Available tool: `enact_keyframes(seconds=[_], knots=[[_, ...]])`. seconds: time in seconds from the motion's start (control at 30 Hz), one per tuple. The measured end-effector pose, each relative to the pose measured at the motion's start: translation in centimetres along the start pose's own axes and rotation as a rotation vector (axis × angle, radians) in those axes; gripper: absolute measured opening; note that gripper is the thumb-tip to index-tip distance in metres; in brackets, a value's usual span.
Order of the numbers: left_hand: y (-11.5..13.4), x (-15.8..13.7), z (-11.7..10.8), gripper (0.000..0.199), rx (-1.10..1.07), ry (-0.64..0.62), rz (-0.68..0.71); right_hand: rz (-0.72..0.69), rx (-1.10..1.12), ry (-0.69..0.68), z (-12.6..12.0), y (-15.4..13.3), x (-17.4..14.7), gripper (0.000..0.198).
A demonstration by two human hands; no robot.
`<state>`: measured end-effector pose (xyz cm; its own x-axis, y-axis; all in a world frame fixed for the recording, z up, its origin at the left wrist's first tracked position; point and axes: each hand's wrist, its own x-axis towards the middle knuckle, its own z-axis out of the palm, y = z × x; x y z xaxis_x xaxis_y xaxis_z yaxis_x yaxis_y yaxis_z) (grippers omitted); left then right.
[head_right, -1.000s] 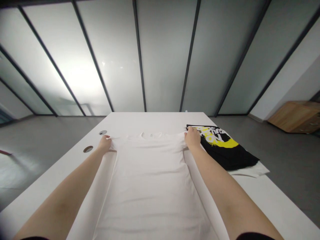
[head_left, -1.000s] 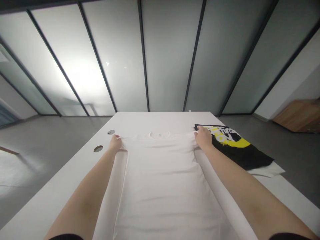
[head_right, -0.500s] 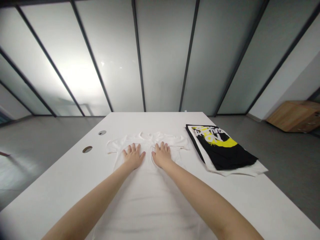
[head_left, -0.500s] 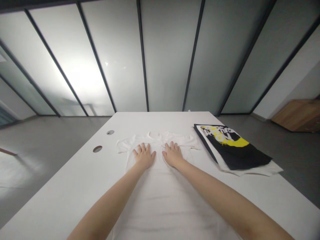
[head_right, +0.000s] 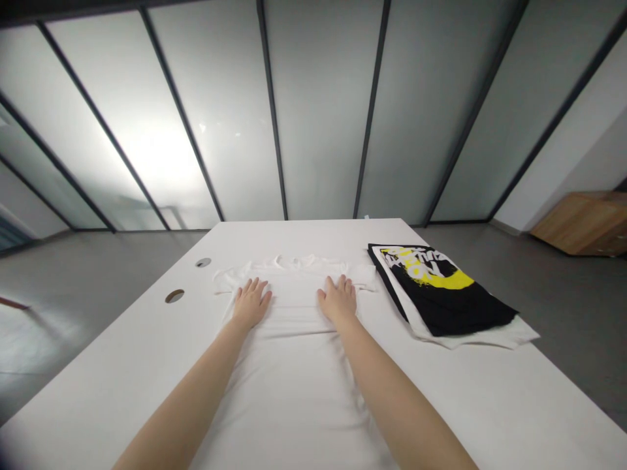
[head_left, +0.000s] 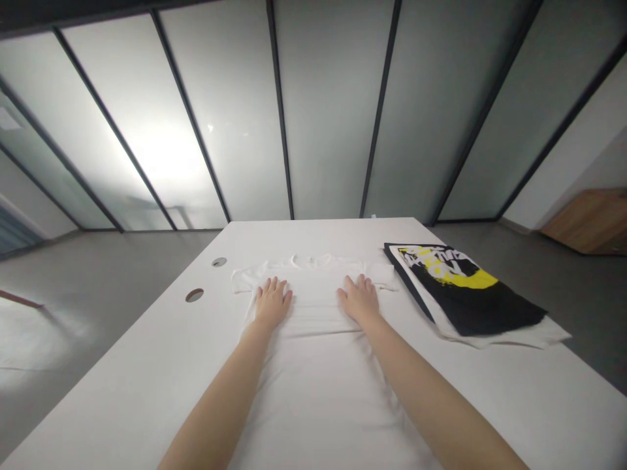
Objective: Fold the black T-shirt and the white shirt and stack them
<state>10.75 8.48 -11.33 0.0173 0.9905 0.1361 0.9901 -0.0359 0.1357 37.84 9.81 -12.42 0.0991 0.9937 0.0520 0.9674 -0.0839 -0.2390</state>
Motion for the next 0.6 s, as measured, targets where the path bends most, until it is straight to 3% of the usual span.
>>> enact_keyframes(seconds=[0.17, 0.27, 0.37, 0.5, 0.6], knots=[[0.5, -2.1, 0.0, 0.048, 0.003, 0.018, 0.112, -0.031, 0.075, 0.009, 0.1, 1.2, 0.2, 0.065], [0.9, -3.0, 0.3, 0.048, -0.008, -0.003, 0.147, -0.045, 0.148, 0.083, -1.2, 2.6, 1.8, 0.049], [1.1, -3.3, 0.5, 0.052, -0.001, -0.058, 0.128, 0.02, 0.138, 0.136, -3.3, 5.0, 3.5, 0.051], [1.3, -3.2, 0.4, 0.053, -0.001, -0.077, 0.117, 0.233, 0.013, 0.046, -5.1, 8.5, 5.0, 0.05], [1.4, -3.2, 0.3, 0.053, 0.002, -0.068, 0.121, 0.256, -0.021, -0.041, -5.3, 10.4, 5.9, 0.043]])
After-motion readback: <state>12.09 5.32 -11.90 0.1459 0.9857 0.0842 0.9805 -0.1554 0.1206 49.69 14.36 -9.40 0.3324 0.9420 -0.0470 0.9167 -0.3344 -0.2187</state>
